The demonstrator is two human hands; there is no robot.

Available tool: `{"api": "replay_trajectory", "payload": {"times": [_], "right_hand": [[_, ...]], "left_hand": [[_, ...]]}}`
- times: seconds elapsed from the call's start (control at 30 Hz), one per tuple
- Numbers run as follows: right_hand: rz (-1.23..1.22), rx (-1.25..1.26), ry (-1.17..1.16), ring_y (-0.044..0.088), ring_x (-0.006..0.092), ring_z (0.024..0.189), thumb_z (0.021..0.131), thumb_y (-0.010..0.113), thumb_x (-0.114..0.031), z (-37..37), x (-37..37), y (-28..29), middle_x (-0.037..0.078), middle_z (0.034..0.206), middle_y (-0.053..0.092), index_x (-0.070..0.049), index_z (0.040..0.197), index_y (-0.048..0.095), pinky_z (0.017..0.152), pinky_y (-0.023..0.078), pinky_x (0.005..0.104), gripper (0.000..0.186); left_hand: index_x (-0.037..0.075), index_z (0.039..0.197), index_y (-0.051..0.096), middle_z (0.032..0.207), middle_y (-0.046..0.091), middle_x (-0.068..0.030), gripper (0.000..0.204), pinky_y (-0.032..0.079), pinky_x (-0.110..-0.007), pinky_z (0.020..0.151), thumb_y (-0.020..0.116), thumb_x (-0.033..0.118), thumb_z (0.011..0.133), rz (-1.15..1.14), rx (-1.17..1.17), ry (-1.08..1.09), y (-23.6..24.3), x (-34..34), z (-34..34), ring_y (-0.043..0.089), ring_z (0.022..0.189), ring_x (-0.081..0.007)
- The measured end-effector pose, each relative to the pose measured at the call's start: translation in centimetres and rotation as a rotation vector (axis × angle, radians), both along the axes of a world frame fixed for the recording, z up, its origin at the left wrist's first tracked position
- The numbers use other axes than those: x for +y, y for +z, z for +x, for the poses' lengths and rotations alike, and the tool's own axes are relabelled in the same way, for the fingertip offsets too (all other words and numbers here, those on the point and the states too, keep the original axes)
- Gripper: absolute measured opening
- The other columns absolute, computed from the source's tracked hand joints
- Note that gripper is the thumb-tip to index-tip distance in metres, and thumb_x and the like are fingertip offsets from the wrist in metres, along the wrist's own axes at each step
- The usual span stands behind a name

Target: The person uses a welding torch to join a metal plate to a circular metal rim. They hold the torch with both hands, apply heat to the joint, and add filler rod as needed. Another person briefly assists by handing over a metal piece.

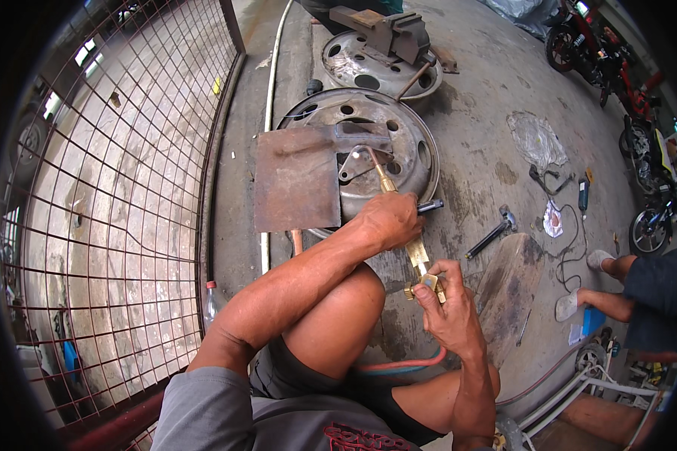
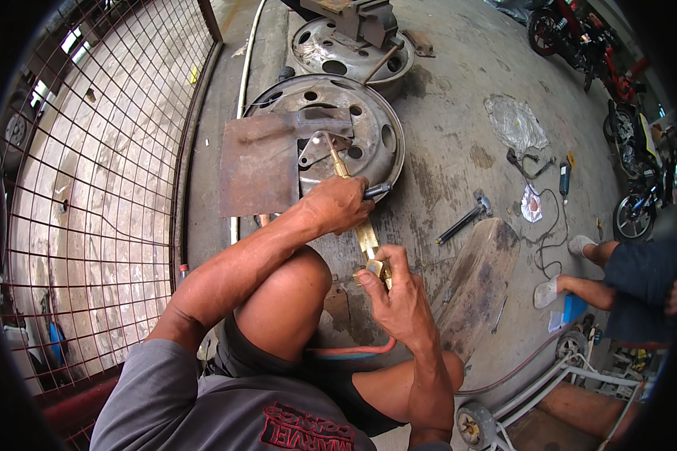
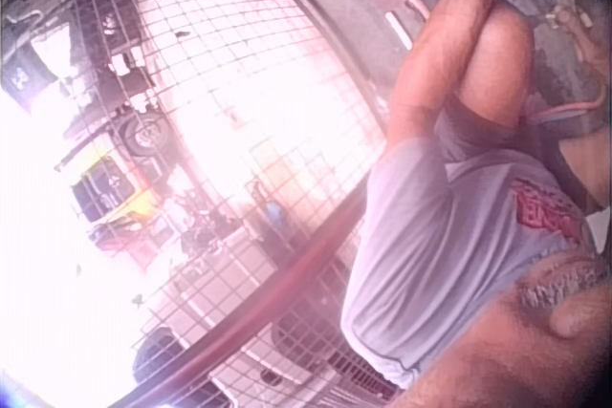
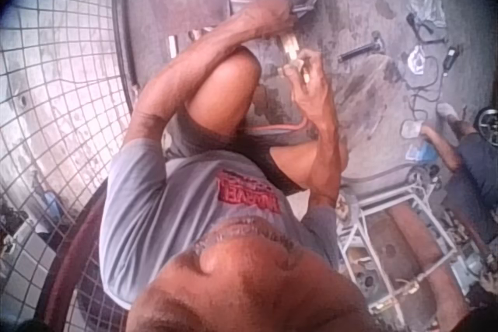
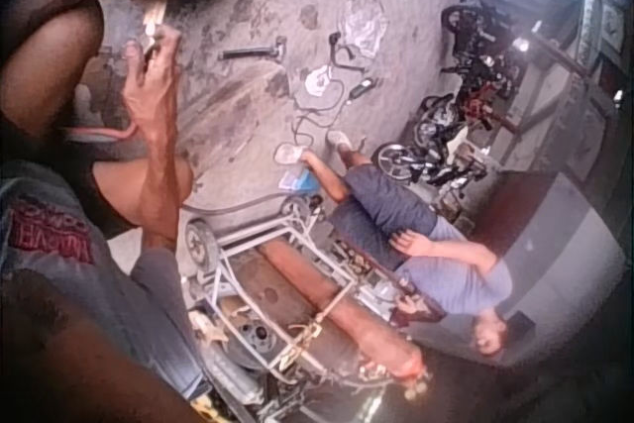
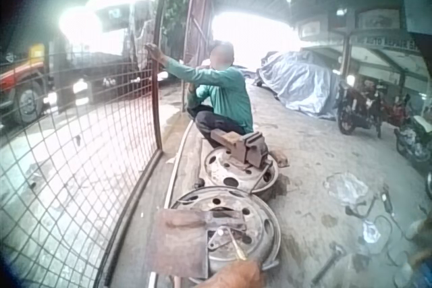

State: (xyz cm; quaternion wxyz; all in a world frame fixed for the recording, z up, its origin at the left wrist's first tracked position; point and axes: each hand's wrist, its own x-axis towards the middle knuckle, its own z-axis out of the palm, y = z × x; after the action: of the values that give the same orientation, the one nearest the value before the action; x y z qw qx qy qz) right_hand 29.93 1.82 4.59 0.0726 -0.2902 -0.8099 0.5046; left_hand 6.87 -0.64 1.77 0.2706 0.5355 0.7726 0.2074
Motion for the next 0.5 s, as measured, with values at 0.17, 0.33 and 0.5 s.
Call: {"api": "replay_trajectory", "payload": {"times": [0.17, 0.33, 0.5], "right_hand": [[-0.028, -0.029, -0.02, 0.075, 0.0356, 0.075, 0.106, 0.067, -0.033, -0.1, 0.01, 0.06, 0.019, 0.083, 0.071, -0.007, 0.124, 0.046, 0.068, 0.055, 0.0473, 0.038], [-0.006, -0.015, -0.022, 0.074, 0.0346, 0.076, 0.106, 0.067, -0.033, -0.03, 0.09, -0.24, 0.018, 0.084, 0.072, -0.007, 0.125, 0.046, 0.069, 0.055, 0.0474, 0.038], [-0.017, -0.016, -0.024, 0.075, 0.0348, 0.077, 0.106, 0.067, -0.034, 0.01, -0.01, 0.01, 0.018, 0.085, 0.072, -0.007, 0.124, 0.046, 0.069, 0.055, 0.0471, 0.038]], "left_hand": [[-0.004, 0.103, 0.065, 0.082, 0.072, -0.0284, 0.037, 0.058, -0.054, 0.081, 0.064, 0.033, 0.098, -0.01, 0.022, 0.012, -0.38, 0.3, -0.02, 0.074, 0.087, -0.0466], [-0.004, 0.102, 0.065, 0.083, 0.072, -0.0287, 0.037, 0.058, -0.054, 0.081, 0.065, 0.033, 0.098, -0.021, 0.008, 0.01, -0.11, 0.4, 0.07, 0.074, 0.087, -0.0468], [-0.004, 0.101, 0.065, 0.078, 0.072, -0.027, 0.037, 0.058, -0.053, 0.079, 0.065, 0.033, 0.098, -0.01, -0.001, 0.003, -0.18, 0.3, 0.07, 0.074, 0.084, -0.0458]]}}
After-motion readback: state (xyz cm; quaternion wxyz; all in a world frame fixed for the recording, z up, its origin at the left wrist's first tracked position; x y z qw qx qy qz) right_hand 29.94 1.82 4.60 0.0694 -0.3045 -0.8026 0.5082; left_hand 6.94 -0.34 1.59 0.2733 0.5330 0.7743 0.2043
